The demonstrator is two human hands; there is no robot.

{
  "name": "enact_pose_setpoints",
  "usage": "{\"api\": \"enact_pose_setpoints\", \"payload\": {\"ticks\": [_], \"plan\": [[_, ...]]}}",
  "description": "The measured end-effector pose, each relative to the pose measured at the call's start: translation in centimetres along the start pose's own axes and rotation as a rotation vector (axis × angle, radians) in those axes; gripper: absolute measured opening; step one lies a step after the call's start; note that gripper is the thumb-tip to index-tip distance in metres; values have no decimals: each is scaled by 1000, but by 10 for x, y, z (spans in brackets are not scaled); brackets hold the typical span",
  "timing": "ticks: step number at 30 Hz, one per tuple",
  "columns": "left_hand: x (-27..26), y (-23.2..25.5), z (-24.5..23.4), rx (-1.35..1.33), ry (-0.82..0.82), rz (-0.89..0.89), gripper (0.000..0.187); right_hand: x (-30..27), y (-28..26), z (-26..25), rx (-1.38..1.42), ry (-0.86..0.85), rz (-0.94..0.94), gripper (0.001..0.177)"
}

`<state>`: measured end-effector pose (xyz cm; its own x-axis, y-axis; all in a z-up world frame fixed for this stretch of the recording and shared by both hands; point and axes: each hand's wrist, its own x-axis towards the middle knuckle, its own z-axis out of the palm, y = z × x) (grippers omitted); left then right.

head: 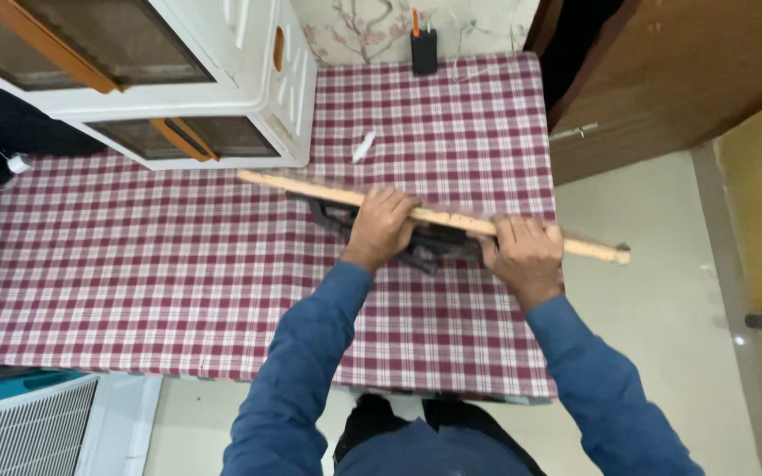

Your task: The person assembles a small table by unfolding a metal frame and placing a wooden board on top. They then stack two white plastic storage boxes on a checkered surface and secure them with orange straps. The person also handles a cardboard piece and positions it on the table.

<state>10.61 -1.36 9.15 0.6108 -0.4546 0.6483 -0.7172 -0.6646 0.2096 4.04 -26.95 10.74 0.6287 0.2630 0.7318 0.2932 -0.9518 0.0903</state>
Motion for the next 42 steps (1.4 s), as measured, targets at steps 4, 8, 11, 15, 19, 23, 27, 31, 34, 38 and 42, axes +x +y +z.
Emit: {"api": "enact_pose_setpoints", "payload": {"ticks": [4, 8, 11, 15, 19, 23, 27, 31, 34, 38, 42], "plan": [[-20, 6, -51, -39, -21, -81, 25, 14, -34, -19, 77, -23, -15, 37], [-55, -3, -105, -44, -13, -163, 26, 25, -87, -28, 188, -9, -43, 37], [-93, -13, -145, 4, 6, -210, 25, 28, -141, -31, 246, -12, -55, 36], [-145, -26, -199, 61, 23, -300, 22, 35, -206, -37, 337, -38, -99, 39], [-196, -39, -250, 124, 32, -359, 21, 42, -268, -43, 399, -49, -166, 38], [-238, -60, -306, 147, 52, -381, 25, 58, -335, -48, 452, -34, -203, 35], [-277, -78, -350, 200, 50, -440, 26, 63, -394, -47, 501, -18, -238, 35], [-304, -95, -381, 203, 40, -496, 23, 68, -442, -41, 536, -41, -243, 34], [-321, -107, -398, 200, 20, -549, 24, 73, -468, -32, 559, -33, -265, 33], [-331, -132, -418, 234, 13, -584, 24, 91, -497, -14, 584, -45, -300, 35], [-341, -159, -438, 261, 33, -605, 26, 108, -530, 0, 614, 2, -306, 33]]}}
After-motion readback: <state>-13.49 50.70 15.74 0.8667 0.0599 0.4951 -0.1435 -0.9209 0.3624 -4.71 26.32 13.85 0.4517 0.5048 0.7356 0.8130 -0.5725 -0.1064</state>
